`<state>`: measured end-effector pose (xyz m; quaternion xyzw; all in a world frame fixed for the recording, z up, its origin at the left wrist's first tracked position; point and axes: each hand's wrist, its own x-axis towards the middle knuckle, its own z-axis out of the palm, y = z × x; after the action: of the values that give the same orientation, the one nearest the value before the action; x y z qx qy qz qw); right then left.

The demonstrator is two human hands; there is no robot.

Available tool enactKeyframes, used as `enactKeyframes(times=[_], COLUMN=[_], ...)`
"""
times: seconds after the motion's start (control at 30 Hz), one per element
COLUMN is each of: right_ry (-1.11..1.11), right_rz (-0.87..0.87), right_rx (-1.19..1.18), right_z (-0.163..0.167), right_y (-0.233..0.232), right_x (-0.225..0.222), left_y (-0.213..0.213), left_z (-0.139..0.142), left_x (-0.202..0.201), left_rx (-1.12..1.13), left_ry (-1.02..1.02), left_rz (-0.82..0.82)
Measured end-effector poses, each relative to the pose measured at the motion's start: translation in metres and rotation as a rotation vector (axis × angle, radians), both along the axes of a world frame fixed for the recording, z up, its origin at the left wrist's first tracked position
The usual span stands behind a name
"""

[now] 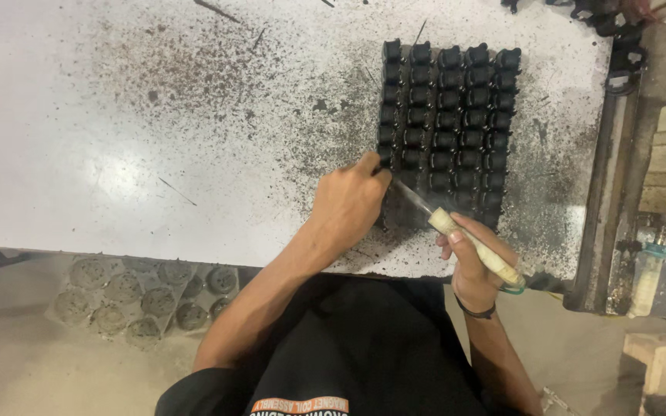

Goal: The person solders a grid of small black electronic components on a workbench, holding each component steady with one hand while applying a hot soldering iron to its terminals with the other, working through the rows one at a time and occasionally setting the iron down on the bench.

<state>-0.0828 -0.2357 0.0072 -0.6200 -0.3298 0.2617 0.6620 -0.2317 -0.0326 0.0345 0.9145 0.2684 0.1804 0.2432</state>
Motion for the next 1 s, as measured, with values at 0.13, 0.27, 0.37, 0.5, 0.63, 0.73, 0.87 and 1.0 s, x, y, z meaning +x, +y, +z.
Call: enactKeyframes(times=[0.13, 0.27, 0.37, 0.5, 0.63, 0.73, 0.87, 1.0], right_ry=[-0.055, -0.072, -0.149, -0.095, -0.168, -0.161, -0.229, -0.323], right_rz=[-0.022, -0.051, -0.014, -0.046, -0.002, -0.016, 0.039, 0.072], right_rx=[-0.002, 0.01, -0.008, 0.056, -0.022, 0.042, 0.026, -0.067], right_z=[0.004, 0.008, 0.01, 0.012, 0.015, 0.015, 0.014, 0.014], right_y=[0.0, 0.002, 0.003, 0.004, 0.005, 0.006, 0.005, 0.002], right_x=[0.0, -0.001, -0.001, -0.002, -0.003, -0.002, -0.002, 0.006], left_y=[-0.001, 0.0, 0.003, 0.007, 0.004, 0.001, 0.004, 0.007], left_z=[-0.002, -0.005, -0.007, -0.01, -0.011, -0.01, -0.013, -0.015], left_x=[0.0, -0.003, -0.007, -0.008, -0.003, -0.002, -0.003, -0.001], left_rx=[-0.024, -0.093, -0.105, -0.131, -0.09, -0.04, -0.076, -0.037], left_ry=[-0.067, -0.156, -0.229, -0.212, -0.15, -0.197, -0.239, -0.191], left_rz=[-0.004, 0.005, 0.03, 0.017, 0.003, 0.005, -0.015, -0.016])
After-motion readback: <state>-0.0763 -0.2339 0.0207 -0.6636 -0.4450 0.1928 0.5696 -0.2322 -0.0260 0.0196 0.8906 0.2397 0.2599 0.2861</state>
